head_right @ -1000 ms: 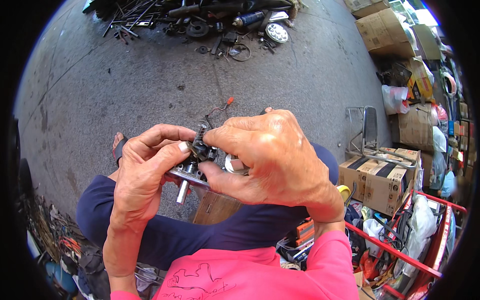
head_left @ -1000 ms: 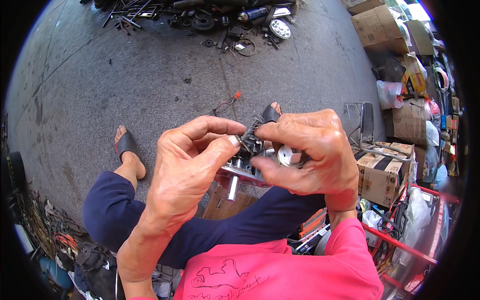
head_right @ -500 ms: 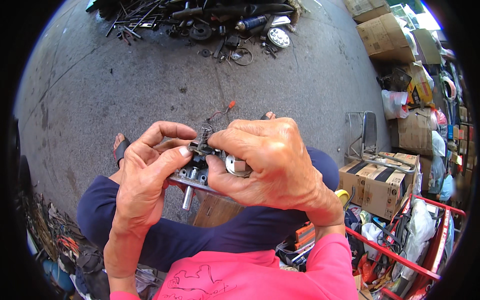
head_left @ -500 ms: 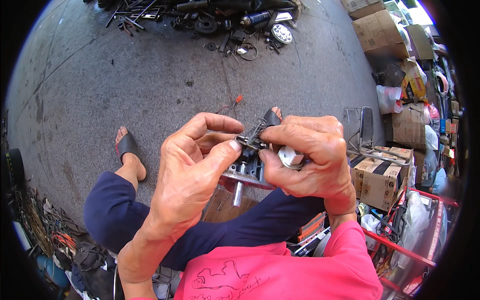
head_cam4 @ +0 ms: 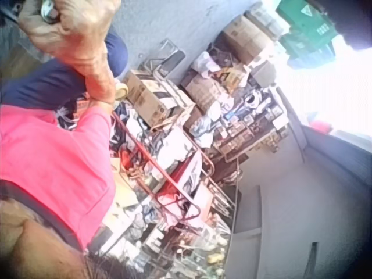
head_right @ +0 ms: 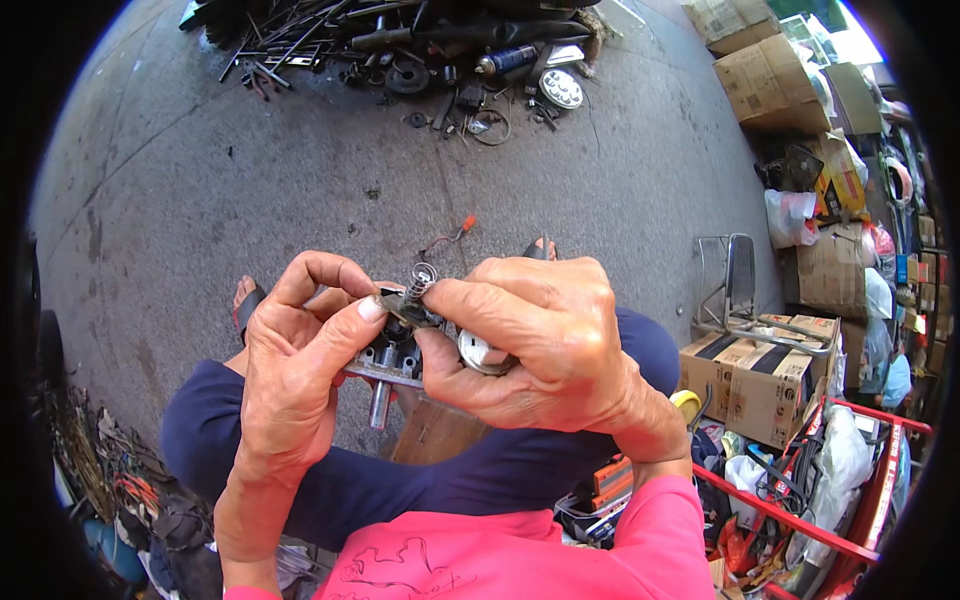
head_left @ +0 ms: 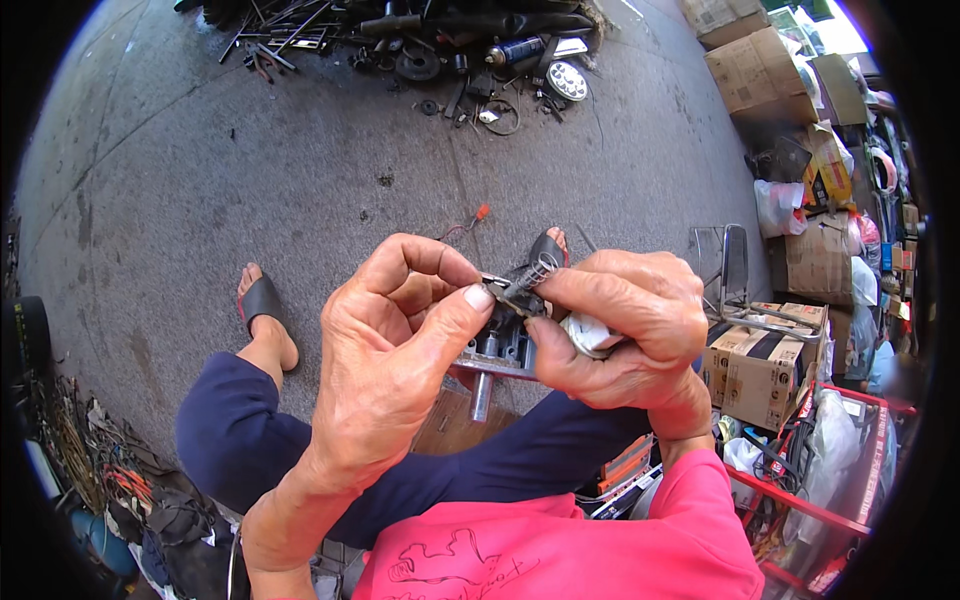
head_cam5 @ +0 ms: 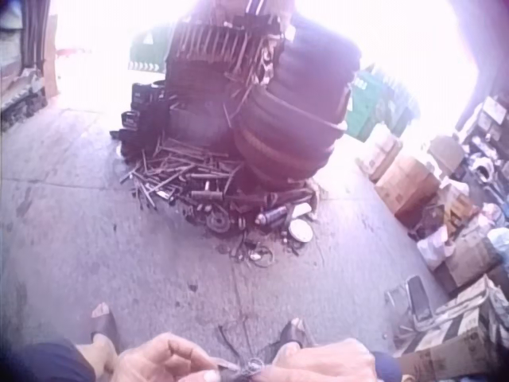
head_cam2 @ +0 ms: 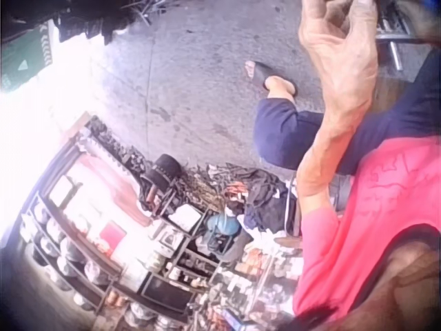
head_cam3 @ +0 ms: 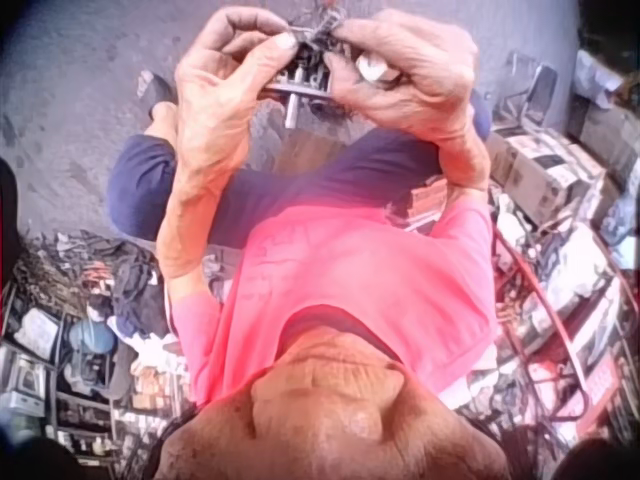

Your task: The person disassembles a small electrical component, removes a white plastic part, and uses a screwdriver to adjust internal parts. They then reassemble the component by inserting the white part and securing it with a screw.

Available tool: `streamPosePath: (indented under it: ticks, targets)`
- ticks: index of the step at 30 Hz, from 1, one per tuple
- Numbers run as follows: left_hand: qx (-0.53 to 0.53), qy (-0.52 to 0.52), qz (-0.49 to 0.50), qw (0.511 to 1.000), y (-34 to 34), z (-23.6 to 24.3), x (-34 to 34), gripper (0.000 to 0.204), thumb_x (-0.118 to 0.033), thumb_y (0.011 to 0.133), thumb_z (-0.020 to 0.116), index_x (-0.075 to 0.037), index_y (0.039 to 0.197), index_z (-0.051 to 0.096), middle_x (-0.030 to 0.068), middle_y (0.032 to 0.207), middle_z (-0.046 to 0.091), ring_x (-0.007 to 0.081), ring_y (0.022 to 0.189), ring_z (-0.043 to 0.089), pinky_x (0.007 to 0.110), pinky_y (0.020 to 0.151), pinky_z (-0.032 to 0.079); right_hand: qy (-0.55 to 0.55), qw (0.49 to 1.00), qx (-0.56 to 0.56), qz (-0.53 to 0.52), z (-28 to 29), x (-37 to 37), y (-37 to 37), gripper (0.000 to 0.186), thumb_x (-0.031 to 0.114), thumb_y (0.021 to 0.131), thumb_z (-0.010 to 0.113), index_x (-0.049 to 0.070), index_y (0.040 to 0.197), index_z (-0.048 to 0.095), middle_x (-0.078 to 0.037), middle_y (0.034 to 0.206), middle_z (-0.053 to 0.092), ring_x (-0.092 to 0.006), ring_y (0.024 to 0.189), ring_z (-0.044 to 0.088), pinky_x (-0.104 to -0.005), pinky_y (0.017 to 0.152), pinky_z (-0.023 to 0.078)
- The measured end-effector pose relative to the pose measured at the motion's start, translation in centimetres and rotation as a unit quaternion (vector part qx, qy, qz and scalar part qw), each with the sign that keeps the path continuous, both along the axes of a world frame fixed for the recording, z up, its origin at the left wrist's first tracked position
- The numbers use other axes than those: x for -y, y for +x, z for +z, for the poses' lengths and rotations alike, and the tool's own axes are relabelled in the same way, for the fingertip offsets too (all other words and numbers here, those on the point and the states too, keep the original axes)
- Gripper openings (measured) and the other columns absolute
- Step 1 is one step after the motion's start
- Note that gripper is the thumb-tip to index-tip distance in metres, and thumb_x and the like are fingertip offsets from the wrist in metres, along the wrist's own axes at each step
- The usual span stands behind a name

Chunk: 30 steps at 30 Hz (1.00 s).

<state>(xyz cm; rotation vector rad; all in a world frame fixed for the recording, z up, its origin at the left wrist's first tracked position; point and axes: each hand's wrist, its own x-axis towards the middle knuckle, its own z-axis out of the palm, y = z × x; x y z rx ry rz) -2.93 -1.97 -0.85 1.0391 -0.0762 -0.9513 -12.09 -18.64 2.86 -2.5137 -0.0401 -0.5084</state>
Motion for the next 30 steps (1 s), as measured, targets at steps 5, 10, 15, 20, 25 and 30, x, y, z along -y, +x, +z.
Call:
streamPosePath:
  ticks: [5, 10, 15, 20, 25, 30]
  targets:
    - [0.02, -0.025, -0.004, 0.999, 0.12, 0.51, -0.12, 0.017, 0.004, 0.088, 0.062, 0.001, 0.104, 0.059, 0.0084, 0.095, 0.067, 0.0076, 0.084, 0.061, 0.023, 0.077, 0.049, -0.016, 0.996, 0.084, 0.028, -0.36, -0.15, -0.04, 0.03, -0.003, 0.059, 0.073, 0.003, 0.088, 0.071, -0.006, 0.063, 0.062, -0.0184, 0.049, 0.06, -0.0267, 0.048, 0.047]
    - [0.014, -0.039, -0.002, 0.999, 0.12, 0.34, -0.18, 0.017, 0.005, 0.087, 0.062, 0.001, 0.103, 0.058, 0.0107, 0.099, 0.067, 0.009, 0.086, 0.062, 0.025, 0.079, 0.051, -0.016, 0.995, 0.092, 0.032, -0.34, -0.33, -0.24, 0.037, -0.001, 0.061, 0.076, 0.006, 0.097, 0.072, -0.005, 0.065, 0.065, -0.0195, 0.051, 0.062, -0.0273, 0.051, 0.048]
    - [0.045, -0.059, -0.006, 0.997, 0.12, 0.45, -0.3, 0.014, 0.001, 0.089, 0.065, 0.002, 0.101, 0.058, 0.0132, 0.102, 0.068, 0.0097, 0.086, 0.063, 0.025, 0.08, 0.052, -0.038, 0.99, 0.128, 0.046, -0.08, -0.02, -0.02, 0.034, -0.002, 0.064, 0.076, 0.002, 0.097, 0.071, -0.004, 0.066, 0.063, -0.0169, 0.049, 0.059, -0.0265, 0.044, 0.044]
    - [0.048, -0.059, -0.009, 0.997, 0.29, 0.24, -0.37, 0.012, 0.001, 0.088, 0.066, 0.003, 0.098, 0.06, 0.0136, 0.102, 0.069, 0.0107, 0.088, 0.064, 0.026, 0.081, 0.053, -0.029, 0.989, 0.136, 0.053, -0.26, 0.13, 0.21, 0.032, -0.002, 0.064, 0.076, 0.001, 0.095, 0.071, -0.004, 0.065, 0.062, -0.0169, 0.049, 0.06, -0.0264, 0.043, 0.043]
    - [0.05, -0.069, -0.011, 0.996, 0.27, 0.44, -0.43, 0.012, 0.002, 0.088, 0.067, 0.004, 0.099, 0.062, 0.0138, 0.102, 0.068, 0.012, 0.09, 0.065, 0.027, 0.084, 0.053, -0.012, 0.989, 0.138, 0.047, -0.12, 0.19, 0.06, 0.03, -0.001, 0.064, 0.076, 0.002, 0.093, 0.071, -0.005, 0.064, 0.062, -0.0177, 0.049, 0.061, -0.0268, 0.043, 0.045]
    - [0.085, -0.064, -0.01, 0.994, 0.23, 0.12, -0.3, 0.012, 0.002, 0.088, 0.067, 0.004, 0.099, 0.063, 0.013, 0.102, 0.068, 0.0124, 0.091, 0.065, 0.027, 0.085, 0.053, -0.024, 0.99, 0.133, 0.03, 0.06, 0.15, 0.06, 0.029, 0.001, 0.063, 0.076, 0.001, 0.091, 0.071, -0.006, 0.063, 0.062, -0.0182, 0.049, 0.061, -0.0274, 0.043, 0.045]
